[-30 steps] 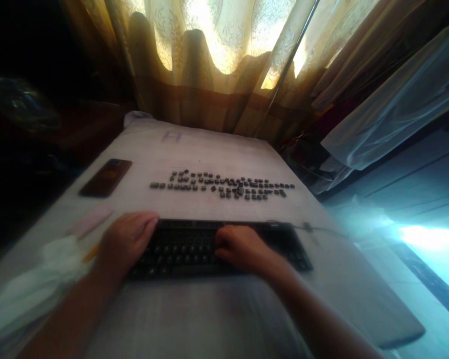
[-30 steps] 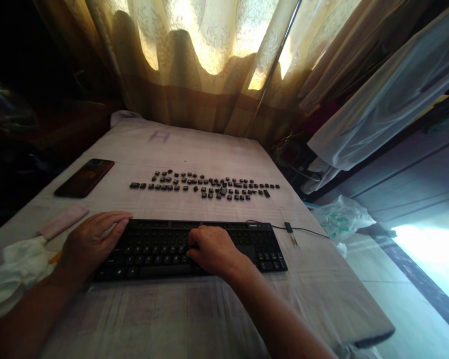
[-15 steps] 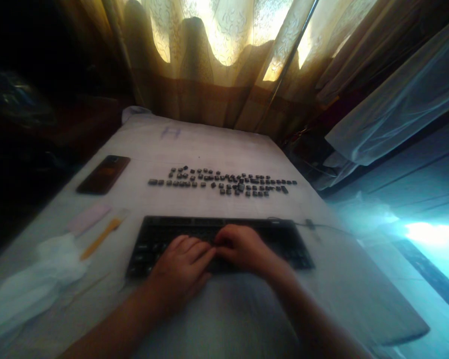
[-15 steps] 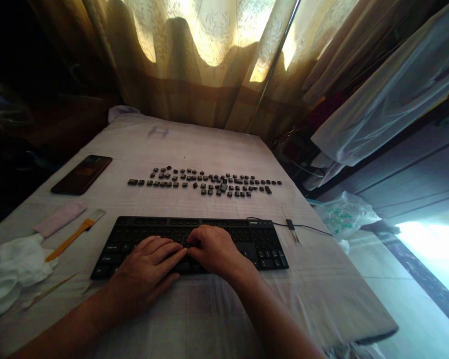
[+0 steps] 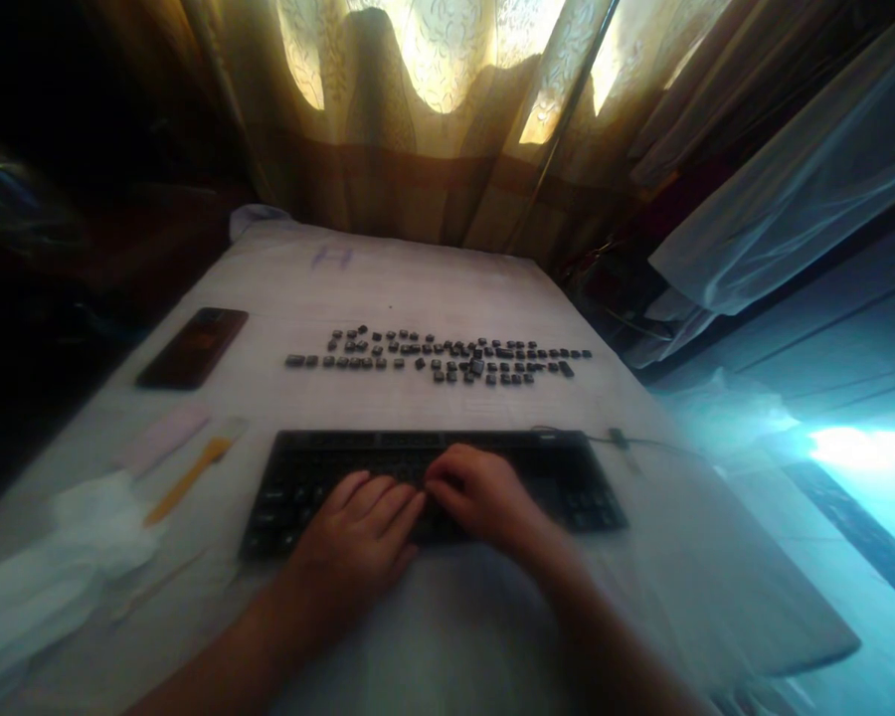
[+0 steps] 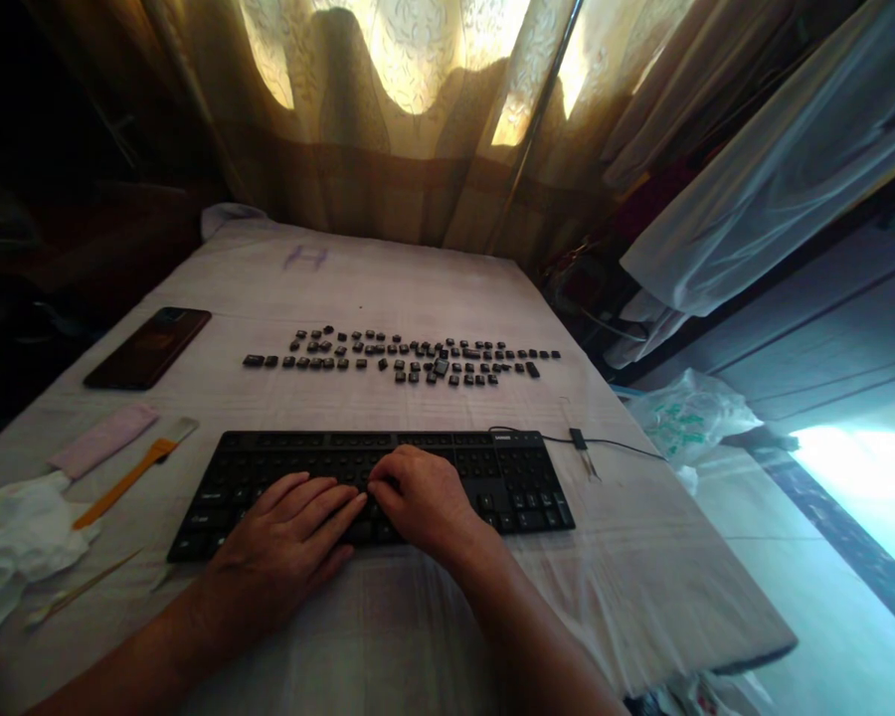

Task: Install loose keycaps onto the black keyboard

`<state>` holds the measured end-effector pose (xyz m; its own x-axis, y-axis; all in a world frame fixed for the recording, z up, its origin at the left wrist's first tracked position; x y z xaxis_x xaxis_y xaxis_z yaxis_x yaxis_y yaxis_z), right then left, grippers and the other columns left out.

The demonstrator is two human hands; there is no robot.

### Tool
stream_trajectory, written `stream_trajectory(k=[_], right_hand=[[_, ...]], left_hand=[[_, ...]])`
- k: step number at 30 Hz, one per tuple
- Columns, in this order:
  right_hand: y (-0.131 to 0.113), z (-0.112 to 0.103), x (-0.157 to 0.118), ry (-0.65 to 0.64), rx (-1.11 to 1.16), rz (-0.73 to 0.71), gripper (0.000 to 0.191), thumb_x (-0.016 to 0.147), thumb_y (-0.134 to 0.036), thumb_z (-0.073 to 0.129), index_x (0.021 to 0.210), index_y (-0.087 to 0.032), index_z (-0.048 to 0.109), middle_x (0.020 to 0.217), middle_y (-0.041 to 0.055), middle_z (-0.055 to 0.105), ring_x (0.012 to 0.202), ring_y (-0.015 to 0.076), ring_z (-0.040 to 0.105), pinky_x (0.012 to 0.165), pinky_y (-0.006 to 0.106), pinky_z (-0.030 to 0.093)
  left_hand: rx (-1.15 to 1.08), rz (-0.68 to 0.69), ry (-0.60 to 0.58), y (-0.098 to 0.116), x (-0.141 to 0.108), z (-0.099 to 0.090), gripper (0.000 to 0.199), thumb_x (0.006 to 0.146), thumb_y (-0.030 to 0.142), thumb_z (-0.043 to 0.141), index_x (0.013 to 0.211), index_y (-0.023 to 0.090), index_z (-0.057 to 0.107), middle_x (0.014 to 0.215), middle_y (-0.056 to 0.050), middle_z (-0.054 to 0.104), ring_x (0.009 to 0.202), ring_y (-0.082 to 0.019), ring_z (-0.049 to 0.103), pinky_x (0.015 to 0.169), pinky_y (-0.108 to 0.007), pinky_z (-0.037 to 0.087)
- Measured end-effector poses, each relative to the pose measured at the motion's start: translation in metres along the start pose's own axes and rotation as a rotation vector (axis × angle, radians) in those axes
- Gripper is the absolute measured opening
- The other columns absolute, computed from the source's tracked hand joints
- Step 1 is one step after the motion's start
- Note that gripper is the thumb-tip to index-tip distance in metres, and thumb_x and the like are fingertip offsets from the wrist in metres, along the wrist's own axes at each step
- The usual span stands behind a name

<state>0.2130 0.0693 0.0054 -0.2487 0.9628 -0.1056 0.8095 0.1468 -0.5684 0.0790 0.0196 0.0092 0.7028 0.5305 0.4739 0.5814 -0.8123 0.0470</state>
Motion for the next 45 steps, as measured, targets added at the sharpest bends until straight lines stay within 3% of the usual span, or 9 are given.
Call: stream_trajectory(k=[11,19,23,30,41,45], right_hand=[[0.003,0.001,0.0,0.004,-0.011,0.014,0.01,0.086,-0.017,0.065,0.085,-0.019,0.074,0.087,0.0041,0.07,0.08,0.0156,0.063,0.075,0.026,0.046],[0.003,0.0,-0.005,-0.004,0.074,-0.098,0.014,0.085,-0.013,0.066,0.091,-0.021,0.076,0.094,0.0039,0.072,0.085,0.0153,0.066,0.08,0.026,0.049],[0.002,0.001,-0.003,-0.003,0.021,-0.063,0.015,0.088,-0.015,0.062,0.089,-0.02,0.076,0.091,0.0043,0.072,0.083,0.0157,0.066,0.078,0.026,0.048],[-0.003,-0.003,0.008,-0.155,-0.148,0.027,0.019,0.088,-0.021,0.06,0.091,-0.022,0.078,0.092,0.0062,0.076,0.083,0.0198,0.068,0.075,0.029,0.046],[-0.011,-0.006,0.014,-0.224,-0.25,0.057,0.022,0.087,-0.021,0.057,0.091,-0.022,0.078,0.091,0.0066,0.077,0.083,0.0214,0.069,0.071,0.028,0.044],[-0.017,-0.008,0.016,-0.309,-0.282,0.067,0.024,0.088,-0.021,0.054,0.09,-0.021,0.078,0.091,0.0058,0.077,0.082,0.0202,0.069,0.067,0.027,0.042]], left_hand=[[-0.015,-0.012,-0.006,-0.002,0.0,0.002,0.031,0.095,0.024,0.05,0.12,0.017,0.066,0.112,-0.009,0.074,0.103,-0.026,0.066,0.094,-0.047,0.049],[-0.039,-0.041,-0.03,-0.003,0.0,0.004,0.032,0.093,0.025,0.053,0.12,0.016,0.066,0.113,-0.011,0.073,0.105,-0.026,0.065,0.095,-0.045,0.05],[-0.046,-0.039,-0.024,-0.004,-0.001,0.003,0.032,0.092,0.025,0.054,0.12,0.017,0.066,0.112,-0.011,0.073,0.104,-0.027,0.065,0.094,-0.045,0.05],[-0.067,-0.026,-0.032,-0.006,-0.002,0.002,0.033,0.094,0.027,0.052,0.122,0.017,0.065,0.114,-0.011,0.072,0.105,-0.026,0.065,0.093,-0.045,0.051],[-0.032,-0.012,-0.02,-0.003,0.002,-0.001,0.031,0.092,0.024,0.053,0.12,0.016,0.066,0.112,-0.01,0.073,0.101,-0.026,0.066,0.089,-0.044,0.052],[-0.042,-0.015,-0.024,-0.003,0.001,0.0,0.031,0.093,0.023,0.053,0.12,0.016,0.065,0.112,-0.009,0.073,0.102,-0.025,0.065,0.089,-0.044,0.052]])
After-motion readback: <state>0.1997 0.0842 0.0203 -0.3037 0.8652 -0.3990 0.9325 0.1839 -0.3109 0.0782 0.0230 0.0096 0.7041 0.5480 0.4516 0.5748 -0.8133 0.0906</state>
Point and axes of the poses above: each hand's wrist, its own x-axis towards the middle knuckle, its own z-axis out of the palm, y = z × x, the point moved 7 cm from there along x, towards the middle knuckle
